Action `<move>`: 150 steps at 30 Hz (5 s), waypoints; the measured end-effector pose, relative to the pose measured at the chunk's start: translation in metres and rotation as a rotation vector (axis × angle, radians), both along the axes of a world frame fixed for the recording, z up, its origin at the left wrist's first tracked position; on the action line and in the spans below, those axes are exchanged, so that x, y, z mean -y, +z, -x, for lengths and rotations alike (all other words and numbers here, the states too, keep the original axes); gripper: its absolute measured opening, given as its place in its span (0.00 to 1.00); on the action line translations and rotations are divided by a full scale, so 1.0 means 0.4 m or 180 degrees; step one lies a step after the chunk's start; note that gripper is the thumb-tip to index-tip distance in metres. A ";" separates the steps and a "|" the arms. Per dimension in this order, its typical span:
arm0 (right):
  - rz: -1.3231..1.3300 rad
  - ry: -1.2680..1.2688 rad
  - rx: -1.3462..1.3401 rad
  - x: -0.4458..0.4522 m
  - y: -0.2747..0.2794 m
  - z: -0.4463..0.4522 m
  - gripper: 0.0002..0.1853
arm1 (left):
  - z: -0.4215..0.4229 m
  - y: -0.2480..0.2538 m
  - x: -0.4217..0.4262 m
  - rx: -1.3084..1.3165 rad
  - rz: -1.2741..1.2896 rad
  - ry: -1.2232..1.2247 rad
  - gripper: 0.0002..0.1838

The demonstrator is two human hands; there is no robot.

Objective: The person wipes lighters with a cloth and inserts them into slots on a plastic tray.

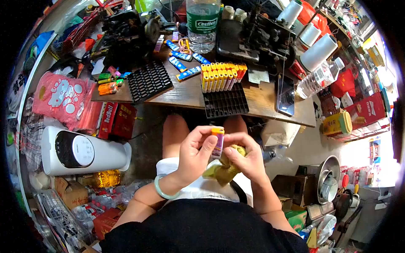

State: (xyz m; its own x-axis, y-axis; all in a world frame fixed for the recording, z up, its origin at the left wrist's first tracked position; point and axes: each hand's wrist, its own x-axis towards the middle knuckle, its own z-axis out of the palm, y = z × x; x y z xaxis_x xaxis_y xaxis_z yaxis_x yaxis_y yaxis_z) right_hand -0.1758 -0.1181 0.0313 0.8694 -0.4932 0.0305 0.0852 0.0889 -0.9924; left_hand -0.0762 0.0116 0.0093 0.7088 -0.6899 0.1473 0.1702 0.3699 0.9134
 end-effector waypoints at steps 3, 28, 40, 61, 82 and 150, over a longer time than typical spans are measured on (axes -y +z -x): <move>0.0430 0.0578 -0.0494 0.030 -0.005 0.011 0.10 | 0.012 0.002 0.013 -0.0064 0.0176 0.0079 0.17; 0.2604 -0.1800 -0.0800 0.205 0.004 -0.235 0.16 | -0.066 -0.066 0.038 0.3771 -0.2123 0.0965 0.34; 0.3626 -0.1740 -0.1355 0.196 -0.003 -0.268 0.12 | -0.070 -0.073 0.034 0.3784 -0.2126 0.0887 0.37; 0.4226 -0.1742 0.0109 0.197 -0.007 -0.248 0.15 | -0.077 -0.072 0.034 0.3891 -0.2020 0.0926 0.37; 0.3881 -0.1454 0.0001 0.215 -0.008 -0.263 0.21 | -0.088 -0.076 0.033 0.3946 -0.1964 0.0896 0.36; 0.3588 -0.1633 -0.0294 0.158 -0.079 -0.135 0.30 | -0.719 0.069 0.208 0.3634 -0.4807 0.1582 0.12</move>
State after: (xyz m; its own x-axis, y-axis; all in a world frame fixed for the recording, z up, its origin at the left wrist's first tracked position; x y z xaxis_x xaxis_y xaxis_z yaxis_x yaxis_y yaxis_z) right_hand -0.1219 -0.1813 -0.0003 0.6053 -0.5153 0.6067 -0.2161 -0.8399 -0.4978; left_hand 0.2113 -0.0718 0.0368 0.8638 -0.4709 0.1792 -0.4878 -0.8706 0.0636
